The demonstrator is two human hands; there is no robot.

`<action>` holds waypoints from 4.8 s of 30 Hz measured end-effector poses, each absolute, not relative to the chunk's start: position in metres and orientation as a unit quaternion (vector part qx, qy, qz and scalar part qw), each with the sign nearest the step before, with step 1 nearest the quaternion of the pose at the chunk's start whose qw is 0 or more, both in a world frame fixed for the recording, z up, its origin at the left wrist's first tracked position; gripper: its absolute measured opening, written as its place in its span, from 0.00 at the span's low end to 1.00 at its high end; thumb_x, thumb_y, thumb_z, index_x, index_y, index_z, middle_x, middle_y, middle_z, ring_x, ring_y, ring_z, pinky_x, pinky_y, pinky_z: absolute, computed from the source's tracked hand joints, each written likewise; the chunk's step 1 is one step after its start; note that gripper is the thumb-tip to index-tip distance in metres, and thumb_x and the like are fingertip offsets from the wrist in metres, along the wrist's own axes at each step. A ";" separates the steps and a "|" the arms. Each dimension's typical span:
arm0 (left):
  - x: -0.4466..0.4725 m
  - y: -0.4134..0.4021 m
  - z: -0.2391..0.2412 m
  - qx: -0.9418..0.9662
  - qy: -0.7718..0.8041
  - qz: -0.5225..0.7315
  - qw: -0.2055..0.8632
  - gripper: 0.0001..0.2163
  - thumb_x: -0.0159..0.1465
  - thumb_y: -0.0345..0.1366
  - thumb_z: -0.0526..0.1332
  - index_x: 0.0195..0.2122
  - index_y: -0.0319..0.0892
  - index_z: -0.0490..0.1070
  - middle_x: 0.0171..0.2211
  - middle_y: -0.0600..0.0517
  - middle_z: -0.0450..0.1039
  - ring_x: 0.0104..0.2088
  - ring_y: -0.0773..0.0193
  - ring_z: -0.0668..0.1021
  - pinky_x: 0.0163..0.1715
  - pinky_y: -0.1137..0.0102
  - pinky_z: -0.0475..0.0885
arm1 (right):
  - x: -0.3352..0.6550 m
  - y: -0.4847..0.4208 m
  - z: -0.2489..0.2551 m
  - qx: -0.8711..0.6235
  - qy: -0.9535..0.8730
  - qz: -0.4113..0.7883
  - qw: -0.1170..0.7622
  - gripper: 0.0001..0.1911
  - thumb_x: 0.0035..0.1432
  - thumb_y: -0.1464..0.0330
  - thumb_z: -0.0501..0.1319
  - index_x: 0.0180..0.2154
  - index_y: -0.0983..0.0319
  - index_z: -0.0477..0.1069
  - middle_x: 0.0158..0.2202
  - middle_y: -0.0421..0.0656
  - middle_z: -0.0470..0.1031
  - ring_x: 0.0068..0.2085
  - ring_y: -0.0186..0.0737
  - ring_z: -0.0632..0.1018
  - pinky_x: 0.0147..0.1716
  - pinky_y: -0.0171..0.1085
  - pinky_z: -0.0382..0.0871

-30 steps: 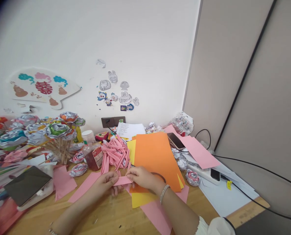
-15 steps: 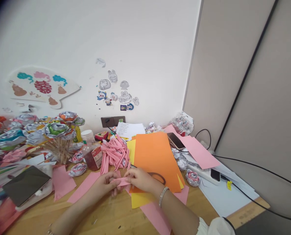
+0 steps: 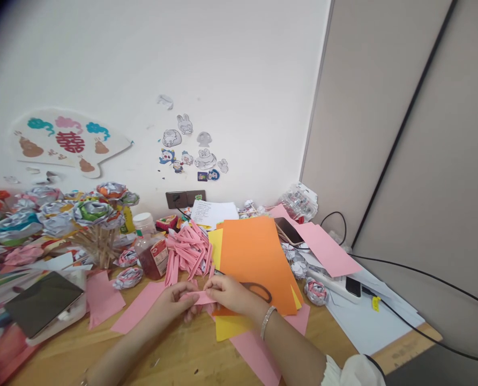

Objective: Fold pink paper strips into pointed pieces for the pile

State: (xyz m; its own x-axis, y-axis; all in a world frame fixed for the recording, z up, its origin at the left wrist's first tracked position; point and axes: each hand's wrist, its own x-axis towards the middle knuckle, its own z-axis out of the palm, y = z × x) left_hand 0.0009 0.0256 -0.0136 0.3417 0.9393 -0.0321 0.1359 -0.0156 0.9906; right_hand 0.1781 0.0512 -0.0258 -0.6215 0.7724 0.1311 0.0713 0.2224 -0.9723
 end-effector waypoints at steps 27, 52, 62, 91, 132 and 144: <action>0.005 0.024 -0.015 0.534 0.433 0.380 0.619 0.13 0.50 0.45 0.62 0.25 0.38 0.66 0.16 0.56 0.69 0.15 0.72 0.69 0.16 0.77 0.61 | 0.175 0.047 -0.024 -0.356 -0.829 0.319 0.290 0.06 0.54 0.67 0.55 0.29 0.62 0.67 0.25 0.38 0.68 0.28 0.33 0.69 0.27 0.30 0.60; 0.003 0.027 -0.015 0.641 0.462 0.380 0.481 0.10 0.55 0.41 0.56 0.32 0.39 0.64 0.15 0.58 0.68 0.16 0.69 0.69 0.17 0.76 0.62 | 0.174 0.057 -0.038 -0.273 -0.689 0.614 0.273 0.17 0.49 0.58 0.60 0.30 0.66 0.63 0.20 0.38 0.69 0.19 0.29 0.70 0.19 0.29 0.62; 0.003 0.030 -0.022 0.554 0.471 0.370 0.578 0.16 0.50 0.48 0.60 0.26 0.39 0.64 0.18 0.55 0.72 0.15 0.70 0.71 0.15 0.76 0.65 | 0.169 0.057 -0.038 -0.244 -0.667 0.630 0.315 0.17 0.53 0.56 0.56 0.31 0.65 0.61 0.19 0.38 0.69 0.18 0.30 0.70 0.19 0.30 0.63; 0.005 0.021 -0.010 0.539 0.421 0.368 0.630 0.17 0.51 0.50 0.59 0.24 0.38 0.67 0.20 0.54 0.70 0.17 0.70 0.69 0.19 0.75 0.64 | 0.167 0.044 -0.025 -0.306 -0.691 0.566 0.329 0.20 0.53 0.54 0.54 0.23 0.64 0.60 0.20 0.36 0.62 0.21 0.28 0.64 0.21 0.29 0.56; 0.006 0.026 -0.019 0.457 0.457 0.407 0.645 0.14 0.51 0.45 0.60 0.24 0.37 0.68 0.17 0.52 0.72 0.16 0.71 0.72 0.16 0.78 0.66 | 0.160 0.035 -0.019 -0.377 -0.860 0.202 0.279 0.13 0.61 0.67 0.45 0.31 0.62 0.65 0.27 0.41 0.67 0.28 0.35 0.66 0.27 0.34 0.57; 0.004 0.026 -0.017 0.469 0.441 0.388 0.659 0.12 0.53 0.40 0.60 0.24 0.34 0.70 0.19 0.49 0.74 0.18 0.71 0.73 0.19 0.78 0.68 | 0.160 0.037 -0.021 -0.355 -0.835 0.270 0.322 0.13 0.60 0.69 0.46 0.26 0.62 0.63 0.25 0.39 0.65 0.27 0.33 0.66 0.27 0.32 0.56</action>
